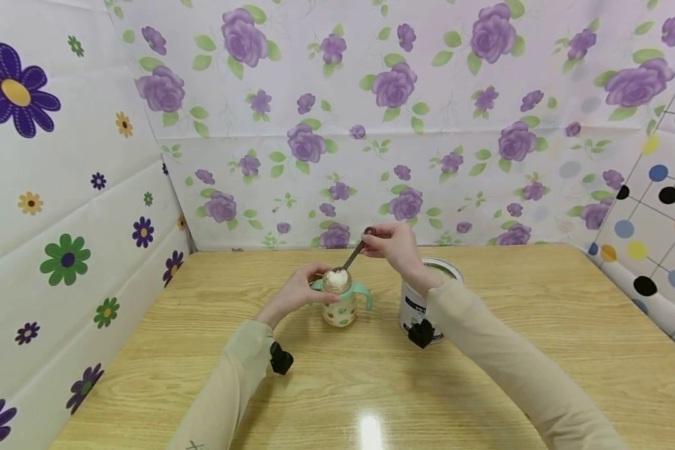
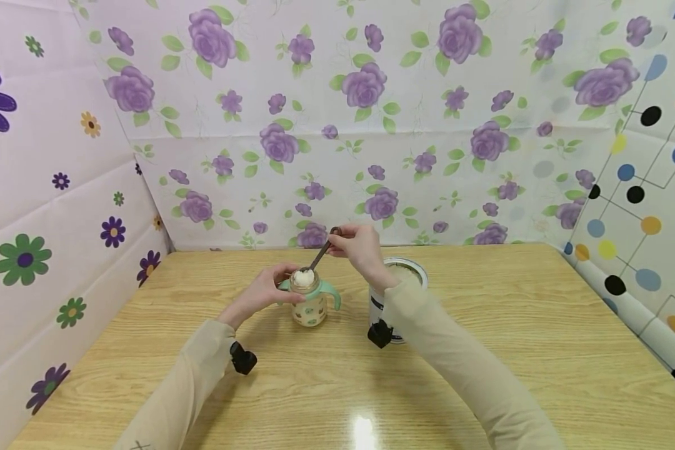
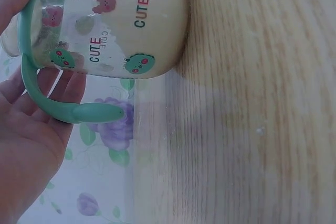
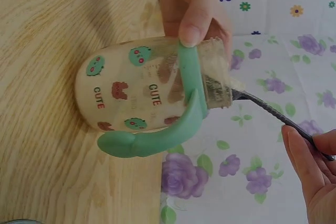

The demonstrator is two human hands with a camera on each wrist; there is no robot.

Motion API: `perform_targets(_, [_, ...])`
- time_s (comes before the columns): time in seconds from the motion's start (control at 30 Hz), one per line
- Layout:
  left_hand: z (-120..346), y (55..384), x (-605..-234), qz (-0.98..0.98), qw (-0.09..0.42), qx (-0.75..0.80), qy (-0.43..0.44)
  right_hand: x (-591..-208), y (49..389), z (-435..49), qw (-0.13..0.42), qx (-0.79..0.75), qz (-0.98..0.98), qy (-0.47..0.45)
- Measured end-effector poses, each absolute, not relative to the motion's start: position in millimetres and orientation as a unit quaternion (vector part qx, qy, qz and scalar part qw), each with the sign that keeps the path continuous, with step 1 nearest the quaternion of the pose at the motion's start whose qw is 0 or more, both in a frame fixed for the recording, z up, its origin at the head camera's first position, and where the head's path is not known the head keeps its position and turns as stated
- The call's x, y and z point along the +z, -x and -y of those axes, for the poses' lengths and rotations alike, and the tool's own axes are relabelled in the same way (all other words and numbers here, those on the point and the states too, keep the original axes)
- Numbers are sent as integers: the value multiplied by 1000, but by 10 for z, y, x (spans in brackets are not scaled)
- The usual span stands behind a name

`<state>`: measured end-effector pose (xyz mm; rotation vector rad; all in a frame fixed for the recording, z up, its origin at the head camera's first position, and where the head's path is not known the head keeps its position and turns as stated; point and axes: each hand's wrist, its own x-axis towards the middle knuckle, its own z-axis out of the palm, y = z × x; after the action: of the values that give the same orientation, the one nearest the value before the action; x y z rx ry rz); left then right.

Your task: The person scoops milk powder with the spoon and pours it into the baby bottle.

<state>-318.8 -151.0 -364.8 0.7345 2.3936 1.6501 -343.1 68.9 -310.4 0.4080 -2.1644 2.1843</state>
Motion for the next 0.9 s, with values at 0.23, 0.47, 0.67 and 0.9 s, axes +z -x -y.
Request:
perform_targets(0.23, [1537, 3321, -3813, -794, 62, 552, -247, -3159, 3421, -710, 8, 697, 700, -156])
perform_targets(0.47, [1550, 3379, -3892, -796, 56, 550, -247, -3221, 3412, -767, -6, 701, 685, -199])
perform_targets(0.67, [1547, 3372, -3894, -795, 50, 549, -254, -3237, 3415, -810, -11, 705, 675, -215])
perform_targets(0.9, [1540, 3369, -3870, -797, 59, 550, -242, -3267, 3427, -893, -20, 692, 666, -278])
